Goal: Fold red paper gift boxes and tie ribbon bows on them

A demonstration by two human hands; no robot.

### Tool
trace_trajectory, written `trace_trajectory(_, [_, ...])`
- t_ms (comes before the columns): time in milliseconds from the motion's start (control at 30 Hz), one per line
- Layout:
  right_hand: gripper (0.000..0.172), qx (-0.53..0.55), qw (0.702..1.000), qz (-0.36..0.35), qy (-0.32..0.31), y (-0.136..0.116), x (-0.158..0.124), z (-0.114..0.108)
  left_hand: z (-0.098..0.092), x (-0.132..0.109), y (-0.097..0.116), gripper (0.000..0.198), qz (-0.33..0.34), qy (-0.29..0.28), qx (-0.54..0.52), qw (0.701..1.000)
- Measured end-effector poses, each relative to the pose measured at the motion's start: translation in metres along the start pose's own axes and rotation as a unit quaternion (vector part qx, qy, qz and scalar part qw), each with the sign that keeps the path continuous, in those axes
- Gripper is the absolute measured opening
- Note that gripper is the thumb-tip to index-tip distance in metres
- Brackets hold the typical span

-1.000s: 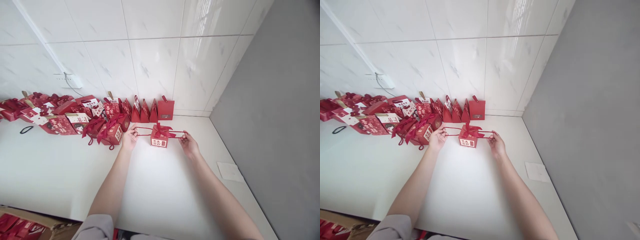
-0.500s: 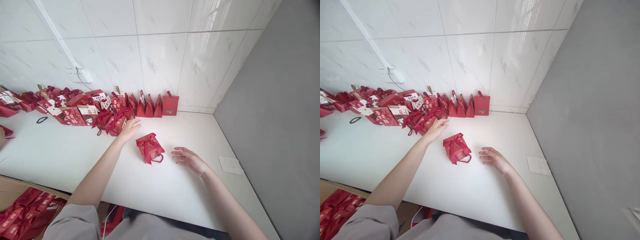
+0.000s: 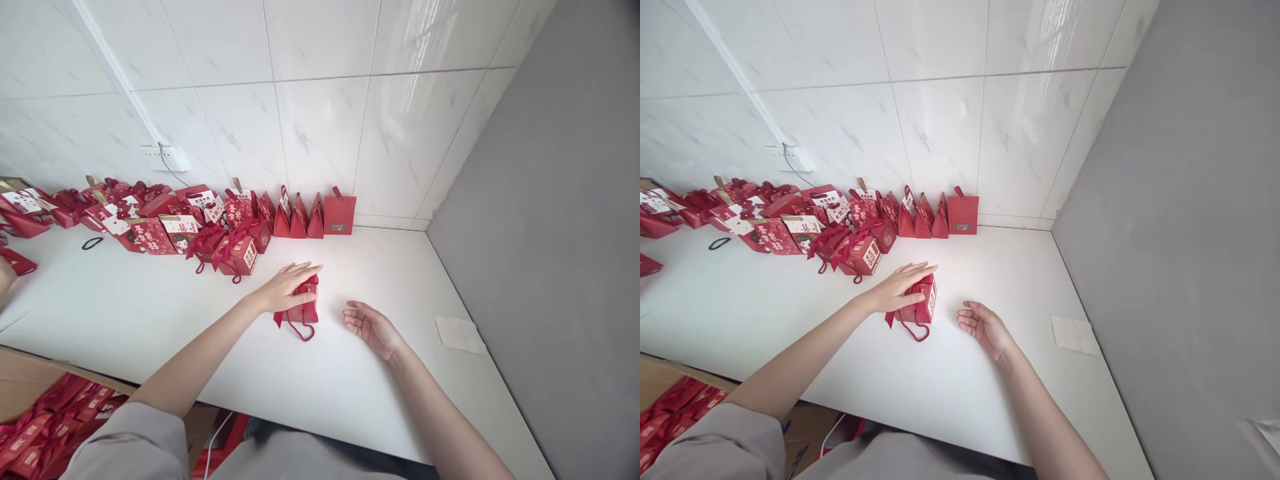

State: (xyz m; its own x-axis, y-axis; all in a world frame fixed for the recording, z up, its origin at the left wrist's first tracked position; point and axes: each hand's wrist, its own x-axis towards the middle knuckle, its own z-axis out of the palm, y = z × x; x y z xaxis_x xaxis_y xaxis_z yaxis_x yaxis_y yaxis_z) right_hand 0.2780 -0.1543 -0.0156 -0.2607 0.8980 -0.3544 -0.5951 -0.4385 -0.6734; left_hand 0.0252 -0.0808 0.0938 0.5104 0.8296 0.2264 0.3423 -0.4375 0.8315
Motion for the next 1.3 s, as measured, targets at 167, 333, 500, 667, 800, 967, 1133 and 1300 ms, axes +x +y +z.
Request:
trace_trajectory(167, [0.019, -0.037, 0.999, -0.009, 0.003, -0.001, -0.003, 0.001, -0.016, -0.004, -0.002, 0.039, -0.054, 0.122, -0.028, 0.991])
trace_trajectory(333, [0.025, -0.102, 0.993, -0.063, -0.013, 0.001, -0.008, 0.021, -0.002, -0.019, -0.024, 0.042, -0.161, 0.24, 0.047, 0.956])
trace_trajectory(500, [0.03, -0.092, 0.989, -0.093, -0.068, 0.008, -0.014, 0.051, 0.002, -0.019, -0.028, 0.072, -0.225, 0.093, 0.08, 0.967])
trace_trajectory(667, [0.029, -0.082, 0.993, -0.045, -0.074, 0.021, -0.011, 0.046, -0.016, 0.001, -0.037, 0.099, -0.078, -0.029, 0.069, 0.994])
trace_trajectory(800, [0.029, -0.033, 0.998, -0.026, -0.042, 0.023, -0.007, 0.035, -0.036, 0.022, -0.038, 0.063, 0.014, 0.102, 0.095, 0.99])
trace_trajectory(967, [0.029, -0.065, 0.997, -0.044, 0.002, 0.016, -0.008, 0.03, -0.035, 0.021, 0.0, 0.078, 0.01, -0.076, 0.199, 0.977])
trace_trajectory(1133, [0.03, -0.142, 0.986, -0.075, 0.034, 0.006, -0.012, 0.023, -0.015, -0.008, 0.015, 0.096, -0.06, -0.124, 0.3, 0.944])
trace_trajectory(1300, [0.033, -0.192, 0.979, -0.068, 0.026, 0.002, -0.019, 0.022, -0.021, -0.041, 0.008, 0.105, -0.103, -0.117, 0.294, 0.943])
